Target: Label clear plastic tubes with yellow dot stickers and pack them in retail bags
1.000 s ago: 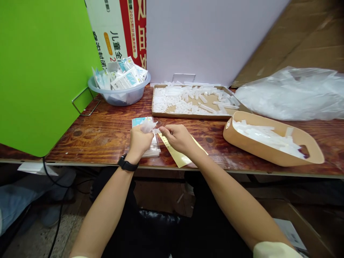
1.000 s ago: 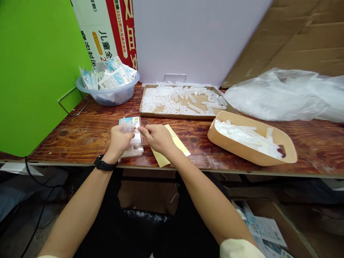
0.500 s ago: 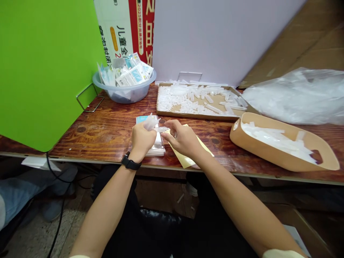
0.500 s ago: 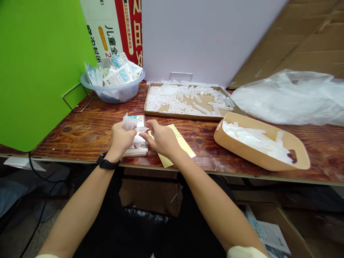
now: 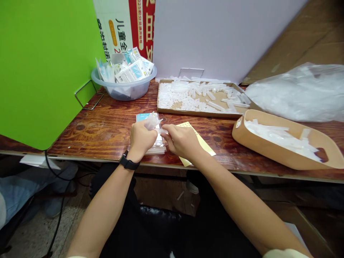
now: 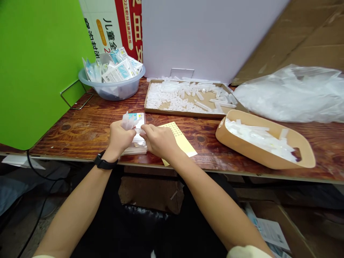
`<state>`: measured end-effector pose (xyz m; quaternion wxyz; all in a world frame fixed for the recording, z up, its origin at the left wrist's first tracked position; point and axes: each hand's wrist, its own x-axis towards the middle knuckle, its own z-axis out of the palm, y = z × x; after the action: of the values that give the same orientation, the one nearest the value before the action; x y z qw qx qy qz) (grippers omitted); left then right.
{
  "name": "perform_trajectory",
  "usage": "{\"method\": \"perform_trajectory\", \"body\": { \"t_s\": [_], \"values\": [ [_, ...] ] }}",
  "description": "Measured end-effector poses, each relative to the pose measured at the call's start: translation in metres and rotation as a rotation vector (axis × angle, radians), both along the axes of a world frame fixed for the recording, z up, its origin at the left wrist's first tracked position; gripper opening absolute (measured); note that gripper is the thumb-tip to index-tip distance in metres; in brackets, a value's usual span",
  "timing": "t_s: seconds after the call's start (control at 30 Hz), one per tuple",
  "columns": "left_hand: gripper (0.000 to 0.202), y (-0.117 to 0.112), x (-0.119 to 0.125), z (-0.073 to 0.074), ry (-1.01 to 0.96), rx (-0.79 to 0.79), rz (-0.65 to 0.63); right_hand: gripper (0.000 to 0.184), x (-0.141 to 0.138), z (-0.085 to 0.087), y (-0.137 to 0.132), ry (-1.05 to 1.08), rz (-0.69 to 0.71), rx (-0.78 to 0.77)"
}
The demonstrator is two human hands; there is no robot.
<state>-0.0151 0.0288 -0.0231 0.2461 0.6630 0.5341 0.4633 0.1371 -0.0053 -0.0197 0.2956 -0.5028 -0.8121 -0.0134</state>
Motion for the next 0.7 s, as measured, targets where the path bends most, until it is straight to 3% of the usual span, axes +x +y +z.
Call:
{"method": "perform_trajectory", "body": {
  "t_s": [0.07,0.17,0.23,0.3,0.4,0.47,0.57,0.7],
  "values": [
    [0.016,-0.004,0.0,0.003,0.099,0.092,0.086,0.036,-0.003,-0.001,0.0,0.103,-0.018,-0.068],
    [0.011,-0.011,0.001,0.009,0.231,0.305,0.133,0.052,-0.01,-0.002,0.002,0.474,0.05,-0.42],
    [0.009,-0.013,0.001,0.01,0.247,0.357,0.127,0.056,-0.011,-0.002,0.003,0.612,0.099,-0.595],
    [0.01,-0.011,0.002,0.008,0.208,0.268,0.119,0.053,-0.009,-0.002,0.001,0.544,0.058,-0.484],
    [0.012,-0.004,0.001,0.004,0.115,0.02,0.11,0.036,-0.004,-0.004,0.0,0.175,-0.003,-0.056],
    [0.012,-0.001,0.0,0.002,0.08,-0.076,0.101,0.033,-0.002,-0.008,0.0,-0.061,-0.001,0.106],
    [0.014,-0.001,0.0,0.002,0.079,-0.056,0.125,0.036,-0.003,-0.011,0.002,-0.189,-0.035,0.177],
    [0.018,-0.007,0.001,0.004,0.141,0.179,0.189,0.034,-0.008,-0.007,0.001,-0.129,-0.085,0.107]
  ]
}}
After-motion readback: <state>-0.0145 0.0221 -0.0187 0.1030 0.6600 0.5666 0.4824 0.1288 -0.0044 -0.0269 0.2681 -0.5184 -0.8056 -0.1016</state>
